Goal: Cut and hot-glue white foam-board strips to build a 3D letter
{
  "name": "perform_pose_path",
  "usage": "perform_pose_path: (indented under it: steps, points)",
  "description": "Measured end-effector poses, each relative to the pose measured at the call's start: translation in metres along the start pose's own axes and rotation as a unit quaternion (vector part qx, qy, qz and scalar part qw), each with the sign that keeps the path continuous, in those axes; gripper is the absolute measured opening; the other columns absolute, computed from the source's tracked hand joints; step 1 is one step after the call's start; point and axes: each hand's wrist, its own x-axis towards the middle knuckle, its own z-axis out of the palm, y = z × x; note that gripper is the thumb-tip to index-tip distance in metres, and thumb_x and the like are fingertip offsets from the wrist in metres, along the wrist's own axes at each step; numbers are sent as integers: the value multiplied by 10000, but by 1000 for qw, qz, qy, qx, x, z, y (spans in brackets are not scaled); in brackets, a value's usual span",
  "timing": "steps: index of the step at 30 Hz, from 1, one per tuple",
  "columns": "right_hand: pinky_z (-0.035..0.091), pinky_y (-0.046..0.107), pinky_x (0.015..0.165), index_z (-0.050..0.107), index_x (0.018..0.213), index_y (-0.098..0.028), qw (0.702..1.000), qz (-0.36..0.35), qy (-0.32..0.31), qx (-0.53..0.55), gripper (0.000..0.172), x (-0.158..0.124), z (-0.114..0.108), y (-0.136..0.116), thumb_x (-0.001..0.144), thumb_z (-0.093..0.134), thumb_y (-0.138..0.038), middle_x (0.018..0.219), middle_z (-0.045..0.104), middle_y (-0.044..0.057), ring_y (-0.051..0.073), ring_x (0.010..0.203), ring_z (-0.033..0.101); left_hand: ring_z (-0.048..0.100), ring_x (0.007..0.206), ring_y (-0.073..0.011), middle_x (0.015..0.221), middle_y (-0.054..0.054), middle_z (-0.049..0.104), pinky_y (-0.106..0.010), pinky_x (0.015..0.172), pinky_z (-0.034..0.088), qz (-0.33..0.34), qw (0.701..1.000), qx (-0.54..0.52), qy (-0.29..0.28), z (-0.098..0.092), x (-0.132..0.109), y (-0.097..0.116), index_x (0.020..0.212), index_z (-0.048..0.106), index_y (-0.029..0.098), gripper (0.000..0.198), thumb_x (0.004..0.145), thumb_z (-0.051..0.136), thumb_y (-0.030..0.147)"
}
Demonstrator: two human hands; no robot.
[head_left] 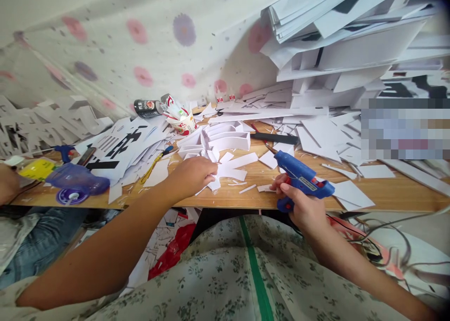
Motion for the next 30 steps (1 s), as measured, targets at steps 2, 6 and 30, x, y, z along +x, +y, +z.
perform_pose_path:
  steps: [2,6,30]
  points:
    - [473,349,696,669,824,-242,1000,4,-2,6,131,-1,-1,2,762,729,-342,785,638,17,214,745,596,558,763,-204,755,-40,645,-298,657,334,8,1000,10,1,2,1,1,745,606,169,141,868,553,211]
    - [481,364,736,660,819,-241,1000,4,-6,2,127,-1,-2,2,765,721,-339,796,642,18,222,761,603,532,717,-190,701,-26,600,-298,642,329,31,999,26,1,4,2,2,693,567,173,181,869,528,190]
    - [493,361,687,668,776,-246,998,-28,-34,-47,134,-3,-3,-2,768,728,-365,760,652,22,226,750,604,513,704,-181,671,-28,560,-294,625,315,79,996,7,-39,7,12,-8,617,514,171,219,835,517,152]
